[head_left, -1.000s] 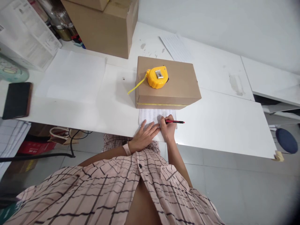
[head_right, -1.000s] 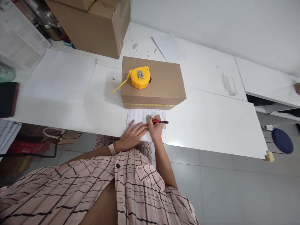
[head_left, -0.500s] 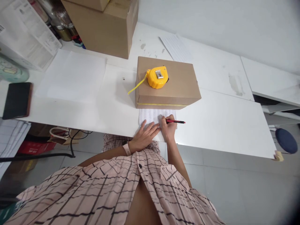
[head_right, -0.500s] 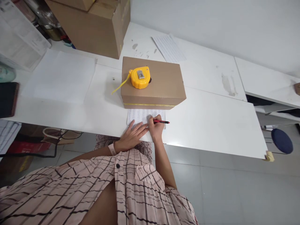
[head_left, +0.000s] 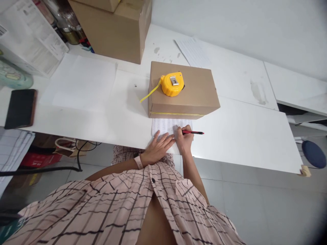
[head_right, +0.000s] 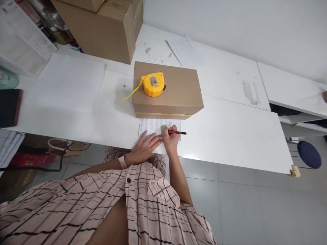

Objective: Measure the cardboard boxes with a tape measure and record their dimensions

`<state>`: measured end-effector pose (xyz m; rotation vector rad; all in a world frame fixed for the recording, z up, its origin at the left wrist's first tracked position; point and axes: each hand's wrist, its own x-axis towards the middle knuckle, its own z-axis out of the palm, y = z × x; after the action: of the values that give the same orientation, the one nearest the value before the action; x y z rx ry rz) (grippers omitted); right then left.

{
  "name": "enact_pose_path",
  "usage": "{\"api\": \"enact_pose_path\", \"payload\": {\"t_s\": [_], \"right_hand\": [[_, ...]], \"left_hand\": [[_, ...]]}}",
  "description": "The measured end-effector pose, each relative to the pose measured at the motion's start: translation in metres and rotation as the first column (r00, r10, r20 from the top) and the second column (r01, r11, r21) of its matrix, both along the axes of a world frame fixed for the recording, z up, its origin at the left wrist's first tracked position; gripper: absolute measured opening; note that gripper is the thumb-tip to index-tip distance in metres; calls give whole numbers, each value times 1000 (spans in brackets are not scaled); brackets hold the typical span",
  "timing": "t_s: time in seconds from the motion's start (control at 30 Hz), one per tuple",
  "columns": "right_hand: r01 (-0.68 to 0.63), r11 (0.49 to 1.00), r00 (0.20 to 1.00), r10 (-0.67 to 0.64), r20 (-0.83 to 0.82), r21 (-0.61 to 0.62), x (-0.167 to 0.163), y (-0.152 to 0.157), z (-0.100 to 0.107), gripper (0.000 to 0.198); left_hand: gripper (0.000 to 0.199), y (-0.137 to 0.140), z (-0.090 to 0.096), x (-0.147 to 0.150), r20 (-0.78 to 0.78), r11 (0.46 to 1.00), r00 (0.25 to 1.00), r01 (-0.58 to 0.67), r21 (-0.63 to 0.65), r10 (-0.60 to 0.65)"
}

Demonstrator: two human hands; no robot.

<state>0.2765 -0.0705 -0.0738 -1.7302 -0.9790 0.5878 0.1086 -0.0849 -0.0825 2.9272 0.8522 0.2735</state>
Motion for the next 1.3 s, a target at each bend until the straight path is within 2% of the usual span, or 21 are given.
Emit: {"api": "enact_pose_path", "payload": {"t_s": [0.3, 0.7, 0.77, 0.9, 0.97, 1.07, 1.17, 1.23, 1.3], "right_hand": [[1, 999, 999, 1, 34, -33, -1, 0, 4, 25], [-10, 1000, 999, 10, 38, -5, 0, 0, -2, 27], [16, 1000, 998, -16, 59, 7, 0, 0, -2, 28], [160, 981, 983, -168, 71, 110, 7, -5, -3, 26], [149, 980, 975, -167, 149, 129, 15, -10, -2, 19], [28, 998, 907, -46, 419, 51, 26, -19, -3, 17], [29, 994, 751, 47, 658, -104, 31, -22, -7, 32], [80, 984, 683, 61, 728, -157, 29, -21, -11, 39], [101, 981, 660, 56, 749, -163, 27, -18, -13, 44]], "left_hand": [[53, 0, 0, 0, -16, 1000, 1000, 1, -19, -2], [54, 0, 4, 0, -38, 1000, 999, 2, -13, -2], [55, 0, 6, 0, -44, 1000, 999, 1, -20, -2], [56, 1, 11, -1, -54, 999, 998, 10, -39, -12], [56, 2, 12, -3, -54, 998, 998, 14, -62, -17], [56, 2, 9, -8, -32, 995, 999, 21, -101, -24], [50, 3, 12, -15, 59, 984, 998, 31, -176, -21], [39, 8, 24, -19, 211, 973, 977, 24, -230, 25], [26, 19, 45, -23, 419, 973, 901, -14, -230, 112]]}}
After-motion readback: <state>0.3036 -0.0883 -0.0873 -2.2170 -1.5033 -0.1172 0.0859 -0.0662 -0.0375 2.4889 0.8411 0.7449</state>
